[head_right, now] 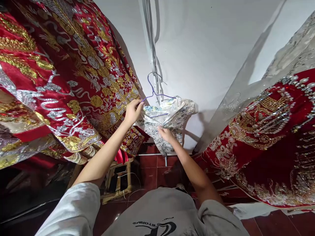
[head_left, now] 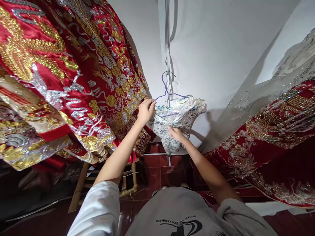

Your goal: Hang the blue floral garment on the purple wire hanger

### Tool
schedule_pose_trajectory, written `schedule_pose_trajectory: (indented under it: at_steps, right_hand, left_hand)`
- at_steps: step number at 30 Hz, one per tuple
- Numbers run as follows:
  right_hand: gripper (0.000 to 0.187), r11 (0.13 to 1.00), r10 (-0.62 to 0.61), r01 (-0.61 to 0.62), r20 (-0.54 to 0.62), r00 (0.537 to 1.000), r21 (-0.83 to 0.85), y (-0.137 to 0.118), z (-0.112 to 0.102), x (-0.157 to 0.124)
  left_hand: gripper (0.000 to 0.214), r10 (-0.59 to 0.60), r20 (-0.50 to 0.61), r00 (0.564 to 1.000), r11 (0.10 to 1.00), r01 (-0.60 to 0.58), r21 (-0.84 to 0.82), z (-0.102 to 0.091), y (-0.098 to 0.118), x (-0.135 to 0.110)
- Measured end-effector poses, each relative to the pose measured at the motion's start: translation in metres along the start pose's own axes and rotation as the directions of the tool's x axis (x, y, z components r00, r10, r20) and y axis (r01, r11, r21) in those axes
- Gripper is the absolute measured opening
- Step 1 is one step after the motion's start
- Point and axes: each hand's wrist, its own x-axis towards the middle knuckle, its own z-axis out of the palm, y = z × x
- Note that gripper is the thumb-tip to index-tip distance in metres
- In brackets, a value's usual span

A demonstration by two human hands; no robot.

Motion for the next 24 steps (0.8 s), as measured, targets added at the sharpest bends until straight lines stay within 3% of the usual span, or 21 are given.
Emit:
schedule_pose_trajectory:
  at_steps: [1,5,7,10,12,14,16,18,20,22,24]
  right_hand:
    - [0.061,0.996,0.082,-0.082,0.020,0.996,0.021,0.004,0.008,0.006]
    - [0.061,0.930,0.328,-0.304,-0.093,0.940,0.207,0.008,0.022,0.032]
    - [0.054,0.906,0.374,-0.337,-0.112,0.921,0.255,0.008,0.023,0.041]
    - [0.044,0.918,0.350,-0.304,-0.160,0.923,0.254,0.011,0.028,0.041]
    - [0.043,0.930,0.319,-0.264,-0.202,0.926,0.257,0.015,0.035,0.033]
    - [0.043,0.941,0.277,-0.210,-0.246,0.929,0.266,0.019,0.043,0.020]
    - [0.043,0.949,0.230,-0.147,-0.292,0.928,0.280,0.021,0.052,0.004]
    - [0.045,0.951,0.185,-0.084,-0.332,0.925,0.296,0.022,0.060,-0.012]
    - [0.047,0.950,0.147,-0.033,-0.354,0.924,0.310,0.021,0.066,-0.027]
    - [0.047,0.947,0.119,0.001,-0.353,0.928,0.320,0.018,0.068,-0.038]
    - [0.045,0.949,0.088,0.022,-0.330,0.940,0.315,0.013,0.066,-0.044]
  left_hand:
    - [0.027,0.008,-0.002,1.000,1.000,-0.008,-0.005,0.000,-0.001,-0.001]
    - [0.029,0.049,-0.044,0.998,0.999,-0.050,-0.001,0.003,-0.006,-0.006]
    - [0.029,0.089,-0.084,0.993,0.996,-0.089,0.005,0.005,-0.011,-0.008]
    - [0.029,0.161,-0.203,0.966,0.987,-0.164,0.007,0.010,-0.013,-0.019]
    - [0.029,0.203,-0.324,0.924,0.978,-0.209,0.015,0.020,-0.010,-0.043]
    - [0.026,0.235,-0.367,0.900,0.968,-0.251,0.007,0.039,-0.003,-0.082]
    - [0.019,0.268,-0.165,0.949,0.958,-0.281,-0.062,0.065,0.003,-0.129]
    - [0.014,0.137,-0.089,0.987,0.979,-0.148,-0.137,0.095,0.006,-0.173]
    - [0.017,-0.066,-0.073,0.995,0.974,0.049,-0.221,0.121,0.005,-0.200]
    - [0.021,-0.210,-0.035,0.977,0.928,0.188,-0.320,0.139,0.002,-0.209]
    - [0.016,-0.259,0.015,0.966,0.884,0.243,-0.400,0.149,-0.001,-0.205]
